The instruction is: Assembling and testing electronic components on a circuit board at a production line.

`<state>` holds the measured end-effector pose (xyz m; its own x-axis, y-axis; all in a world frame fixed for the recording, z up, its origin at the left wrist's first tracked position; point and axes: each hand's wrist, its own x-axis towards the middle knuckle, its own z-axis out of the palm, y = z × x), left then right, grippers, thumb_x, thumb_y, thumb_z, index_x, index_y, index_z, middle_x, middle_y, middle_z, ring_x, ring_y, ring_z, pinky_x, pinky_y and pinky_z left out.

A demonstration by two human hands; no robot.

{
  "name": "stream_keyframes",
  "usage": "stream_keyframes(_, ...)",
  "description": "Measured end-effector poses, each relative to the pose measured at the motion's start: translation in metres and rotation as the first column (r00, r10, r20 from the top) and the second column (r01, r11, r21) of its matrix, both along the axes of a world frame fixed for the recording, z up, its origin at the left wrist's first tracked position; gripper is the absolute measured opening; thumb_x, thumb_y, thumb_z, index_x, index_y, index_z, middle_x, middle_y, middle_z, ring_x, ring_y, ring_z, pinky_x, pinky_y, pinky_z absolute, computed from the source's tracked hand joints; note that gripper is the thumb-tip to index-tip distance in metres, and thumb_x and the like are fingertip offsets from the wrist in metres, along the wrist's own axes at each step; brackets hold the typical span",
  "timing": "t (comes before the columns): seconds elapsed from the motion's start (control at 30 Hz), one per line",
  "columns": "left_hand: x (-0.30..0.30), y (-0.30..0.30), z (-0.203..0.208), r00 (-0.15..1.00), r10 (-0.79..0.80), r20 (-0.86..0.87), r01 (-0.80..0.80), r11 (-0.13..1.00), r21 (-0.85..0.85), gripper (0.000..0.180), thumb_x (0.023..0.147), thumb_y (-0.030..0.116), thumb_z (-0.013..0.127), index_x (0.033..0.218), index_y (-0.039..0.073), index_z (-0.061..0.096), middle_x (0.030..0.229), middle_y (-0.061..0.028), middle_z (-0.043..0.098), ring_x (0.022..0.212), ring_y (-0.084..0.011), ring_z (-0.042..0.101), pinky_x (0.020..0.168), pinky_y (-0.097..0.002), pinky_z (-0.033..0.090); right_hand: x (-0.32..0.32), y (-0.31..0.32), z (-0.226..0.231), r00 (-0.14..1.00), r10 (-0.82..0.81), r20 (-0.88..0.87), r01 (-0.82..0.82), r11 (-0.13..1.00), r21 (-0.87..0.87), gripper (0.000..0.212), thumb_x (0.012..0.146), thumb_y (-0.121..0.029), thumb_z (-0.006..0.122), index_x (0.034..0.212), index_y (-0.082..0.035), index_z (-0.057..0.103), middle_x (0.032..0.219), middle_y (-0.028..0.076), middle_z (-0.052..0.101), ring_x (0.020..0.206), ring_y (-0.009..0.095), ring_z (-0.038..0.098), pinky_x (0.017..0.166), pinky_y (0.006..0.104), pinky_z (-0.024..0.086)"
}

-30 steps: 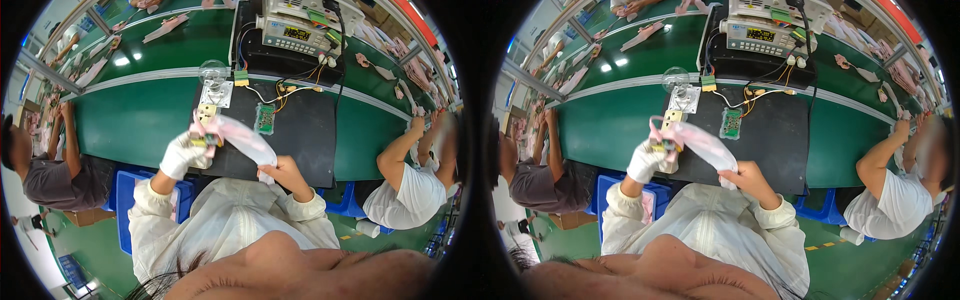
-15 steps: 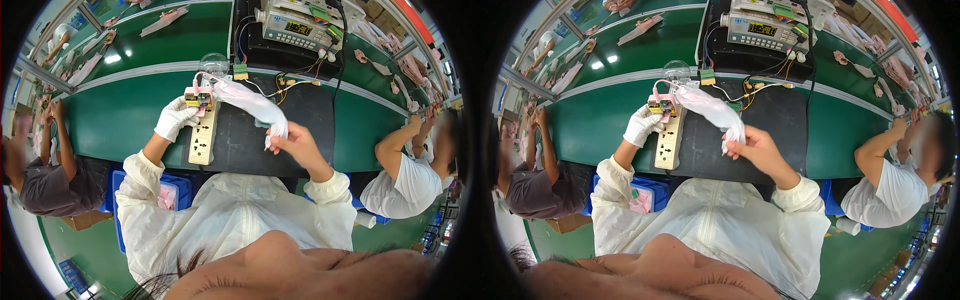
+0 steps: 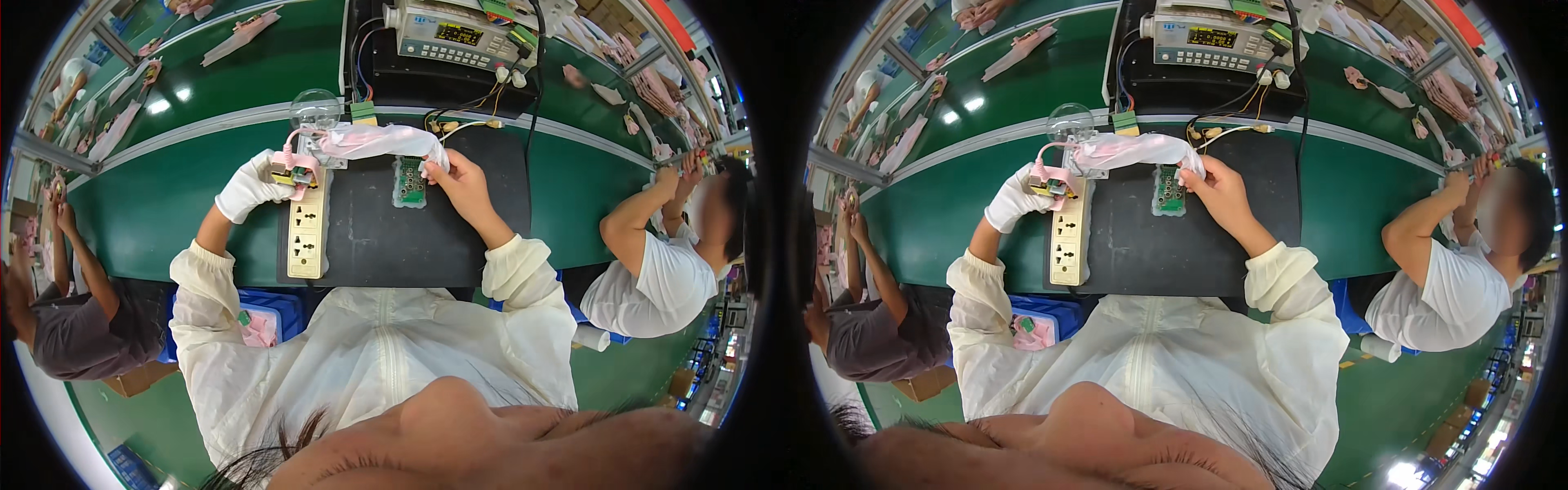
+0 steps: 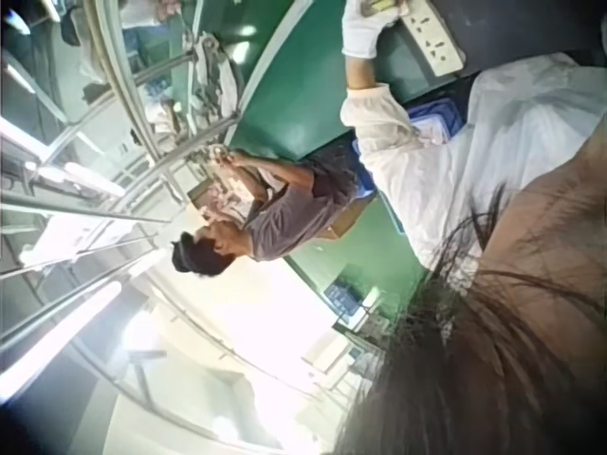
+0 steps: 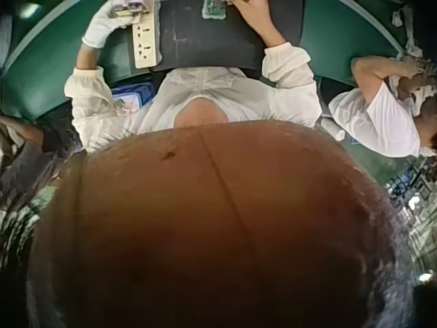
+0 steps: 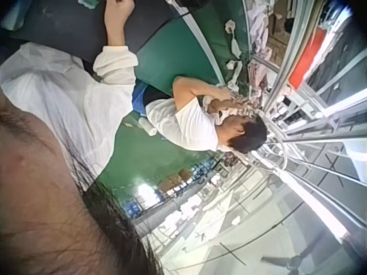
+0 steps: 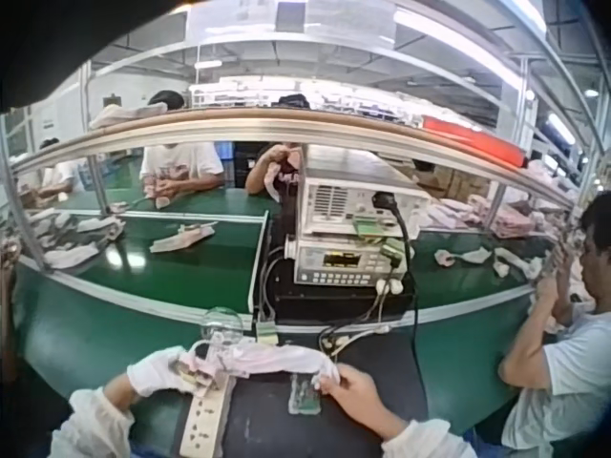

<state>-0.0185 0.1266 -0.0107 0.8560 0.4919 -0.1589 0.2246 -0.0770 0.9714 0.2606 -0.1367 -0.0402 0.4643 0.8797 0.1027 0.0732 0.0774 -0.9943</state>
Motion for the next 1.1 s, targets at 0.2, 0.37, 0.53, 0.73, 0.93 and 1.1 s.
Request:
stream_keyframes(0.2, 0.002, 0.007, -0.014, 0.994, 0.008, 0.106, 0.002, 0.996, -0.089, 0.045, 0.066, -0.003, 0.085, 0.095, 0.013, 0.054, 0.098, -0.0033, 0.067, 0.079, -0.0105, 0.062, 0.062, -0.0244, 0.052, -0.003, -0.004, 0.002, 0.945, -0.087, 0.314, 0.090, 0.996, 0.005, 0.017, 0.087, -0.011, 0.069, 0.099, 0.001, 0.064, 0.087, 0.006, 0.061, 0.073, 0.012, 0.057, 0.065, 0.0257, 0.046)
stream_keyframes(0.37, -0.005, 0.006, -0.011, 0.999, 0.032, -0.044, -0.037, 0.994, -0.105, 0.046, 0.066, -0.004, 0.084, 0.095, 0.013, 0.052, 0.099, -0.0048, 0.067, 0.077, -0.0111, 0.062, 0.059, -0.0260, 0.053, -0.008, -0.006, 0.013, 0.869, -0.090, 0.486, 0.061, 0.995, 0.076, 0.018, 0.084, -0.010, 0.071, 0.098, 0.000, 0.064, 0.086, 0.009, 0.060, 0.072, 0.019, 0.056, 0.064, 0.0290, 0.045)
stream_keyframes(0.53, -0.006, 0.001, -0.012, 0.996, 0.090, 0.029, -0.085, 0.986, -0.141, 0.046, 0.066, -0.005, 0.084, 0.096, 0.012, 0.053, 0.098, -0.0062, 0.068, 0.074, -0.0113, 0.063, 0.057, -0.0256, 0.053, -0.009, -0.008, 0.013, 0.867, -0.090, 0.491, 0.056, 0.995, 0.083, 0.017, 0.083, -0.005, 0.071, 0.097, 0.002, 0.064, 0.088, 0.010, 0.062, 0.077, 0.021, 0.059, 0.069, 0.0292, 0.047)
stream_keyframes(0.73, -0.008, 0.005, -0.013, 0.997, 0.051, -0.056, -0.061, 0.978, -0.197, 0.045, 0.067, -0.004, 0.083, 0.100, 0.009, 0.055, 0.099, -0.0065, 0.068, 0.074, -0.0124, 0.064, 0.058, -0.0256, 0.054, -0.007, -0.006, 0.008, 0.867, -0.097, 0.488, 0.043, 0.992, 0.121, 0.019, 0.082, -0.004, 0.072, 0.097, 0.002, 0.064, 0.090, 0.011, 0.062, 0.077, 0.022, 0.060, 0.070, 0.0293, 0.047)
stream_keyframes(0.93, -0.001, -0.010, -0.005, 0.993, 0.114, 0.034, -0.110, 0.989, -0.100, 0.047, 0.070, 0.005, 0.083, 0.112, 0.002, 0.063, 0.090, -0.0042, 0.069, 0.073, -0.0106, 0.063, 0.062, -0.0235, 0.051, -0.007, -0.007, 0.010, 0.870, -0.089, 0.485, 0.039, 0.993, 0.110, 0.019, 0.082, -0.005, 0.072, 0.099, 0.001, 0.064, 0.091, 0.011, 0.062, 0.078, 0.023, 0.060, 0.070, 0.0296, 0.048)
stream_keyframes(1.1, -0.002, -0.006, -0.015, 0.987, 0.052, 0.152, -0.064, 0.995, 0.073, 0.047, 0.070, 0.004, 0.083, 0.112, 0.003, 0.064, 0.094, -0.0036, 0.070, 0.083, -0.0123, 0.065, 0.075, -0.0254, 0.054, -0.007, -0.008, 0.008, 0.872, -0.089, 0.480, 0.041, 0.993, 0.110, 0.020, 0.082, -0.006, 0.072, 0.100, 0.001, 0.064, 0.092, 0.011, 0.062, 0.079, 0.023, 0.061, 0.071, 0.0300, 0.048)
